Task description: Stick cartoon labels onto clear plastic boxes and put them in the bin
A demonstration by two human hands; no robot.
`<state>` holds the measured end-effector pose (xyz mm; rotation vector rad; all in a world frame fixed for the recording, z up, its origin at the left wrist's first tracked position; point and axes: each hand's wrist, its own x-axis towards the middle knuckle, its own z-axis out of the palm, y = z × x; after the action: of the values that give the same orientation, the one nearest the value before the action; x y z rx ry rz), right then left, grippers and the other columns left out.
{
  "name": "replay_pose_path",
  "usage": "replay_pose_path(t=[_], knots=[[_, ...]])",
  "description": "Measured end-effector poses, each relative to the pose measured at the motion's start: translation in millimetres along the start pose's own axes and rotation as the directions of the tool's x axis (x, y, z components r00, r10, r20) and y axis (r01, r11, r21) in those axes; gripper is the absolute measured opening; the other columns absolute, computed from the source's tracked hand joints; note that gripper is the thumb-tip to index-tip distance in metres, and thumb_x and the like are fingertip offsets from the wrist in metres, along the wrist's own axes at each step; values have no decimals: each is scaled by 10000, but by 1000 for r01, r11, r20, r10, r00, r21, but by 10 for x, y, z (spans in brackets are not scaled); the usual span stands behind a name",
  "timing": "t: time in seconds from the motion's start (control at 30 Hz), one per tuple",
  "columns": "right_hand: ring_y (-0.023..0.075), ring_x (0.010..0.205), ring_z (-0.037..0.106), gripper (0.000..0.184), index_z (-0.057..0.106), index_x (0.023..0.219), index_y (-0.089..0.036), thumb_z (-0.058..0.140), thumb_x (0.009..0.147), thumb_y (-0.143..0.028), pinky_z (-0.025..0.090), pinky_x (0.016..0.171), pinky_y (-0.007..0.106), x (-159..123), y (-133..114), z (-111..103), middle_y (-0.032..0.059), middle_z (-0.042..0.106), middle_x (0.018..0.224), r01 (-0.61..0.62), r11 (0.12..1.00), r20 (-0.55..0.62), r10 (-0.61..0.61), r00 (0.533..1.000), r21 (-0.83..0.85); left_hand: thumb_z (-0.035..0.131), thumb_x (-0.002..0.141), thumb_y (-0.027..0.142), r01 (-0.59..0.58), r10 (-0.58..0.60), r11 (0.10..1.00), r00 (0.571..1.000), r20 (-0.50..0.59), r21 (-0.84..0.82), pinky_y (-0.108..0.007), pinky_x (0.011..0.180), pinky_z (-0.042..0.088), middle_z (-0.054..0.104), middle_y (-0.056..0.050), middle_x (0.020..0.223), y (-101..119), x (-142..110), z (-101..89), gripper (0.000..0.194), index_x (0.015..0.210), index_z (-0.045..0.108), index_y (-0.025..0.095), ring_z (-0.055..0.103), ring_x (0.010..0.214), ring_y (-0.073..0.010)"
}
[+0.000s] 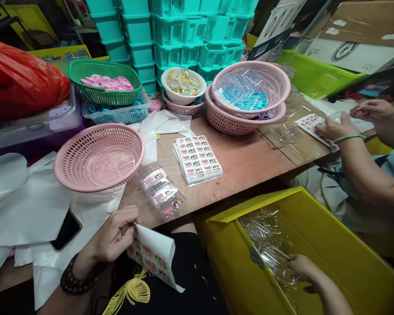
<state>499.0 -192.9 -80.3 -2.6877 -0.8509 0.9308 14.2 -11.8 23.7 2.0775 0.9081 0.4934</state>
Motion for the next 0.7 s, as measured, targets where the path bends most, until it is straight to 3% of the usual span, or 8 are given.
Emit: replay_pose_path(t=[0.17, 0.27, 0.33, 0.4, 0.47, 0.53, 0.6, 0.7], knots=[[336, 544, 698, 219, 511, 432, -250, 686, 518, -350, 560, 497, 484, 287, 78, 202, 119, 665, 582, -132, 990, 235, 138, 962, -40, 389, 903, 328, 139, -146, 989, 973, -180, -52, -282, 614, 387, 548, -8, 633, -29, -90, 89, 313, 691, 568, 182, 479, 595, -152], [422, 710, 730, 219, 550, 472, -270, 709, 554, -395, 578, 671, 590, 349, -188, -96, 196, 716, 704, 14, 963, 132, 22, 991, -268, 370, 945, 404, 270, -291, 956, 919, -267, -112, -278, 600, 387, 562, -13, 617, -156, -222, 109, 437, 643, 583, 173, 482, 586, -148], [467, 885, 717, 126, 679, 683, -281, 668, 654, -403, 549, 827, 644, 217, -635, -233, 252, 734, 917, 154, 917, -31, -177, 984, -368, 401, 949, 442, 347, -386, 920, 883, -265, -184, -266, 569, 368, 544, 3, 605, -263, -279, 128, 426, 741, 640, 157, 469, 571, -139], [425, 1192, 618, 427, 672, 1168, -289, 602, 756, -376, 477, 1029, 596, -19, -1243, -166, 196, 653, 1281, 509, 814, -65, -545, 836, -280, 448, 940, 454, 393, -461, 874, 857, -230, -286, -247, 538, 329, 475, 47, 571, -363, -275, 161, 402, 1068, 661, 137, 431, 541, -124], [341, 1388, 457, 743, 374, 1511, -263, 590, 804, -341, 371, 1157, 519, -249, -1886, 108, 139, 458, 1522, 839, 542, 114, -831, 544, -54, 485, 925, 444, 393, -494, 824, 850, -181, -408, -232, 522, 285, 398, 93, 550, -442, -201, 210, 632, 1456, 397, 115, 377, 510, -109], [313, 1502, 243, 986, 109, 1601, -220, 643, 773, -259, 252, 1214, 501, -373, -2426, 478, 142, 194, 1650, 941, 310, 257, -928, 268, 137, 509, 904, 427, 365, -486, 765, 868, -104, -531, -226, 518, 254, 363, 118, 548, -497, -78, 269, 899, 1575, 18, 84, 330, 494, -99], [305, 1534, 28, 1089, 9, 1604, -218, 683, 748, -205, 156, 1227, 523, -370, -2776, 796, 138, -38, 1671, 946, 214, 298, -945, 137, 244, 525, 880, 412, 342, -465, 688, 885, -27, -640, -226, 512, 223, 333, 131, 539, -533, 59, 330, 1038, 1538, -195, 56, 285, 484, -93], [277, 1533, 23, 1000, 96, 1601, -277, 682, 795, -201, 138, 1226, 519, -226, -2946, 1012, 106, -18, 1674, 899, 190, 299, -952, 70, 394, 577, 824, 376, 321, -423, 597, 905, 52, -735, -225, 518, 209, 311, 138, 524, -562, 225, 415, 1128, 1512, -250, 36, 255, 495, -93]])
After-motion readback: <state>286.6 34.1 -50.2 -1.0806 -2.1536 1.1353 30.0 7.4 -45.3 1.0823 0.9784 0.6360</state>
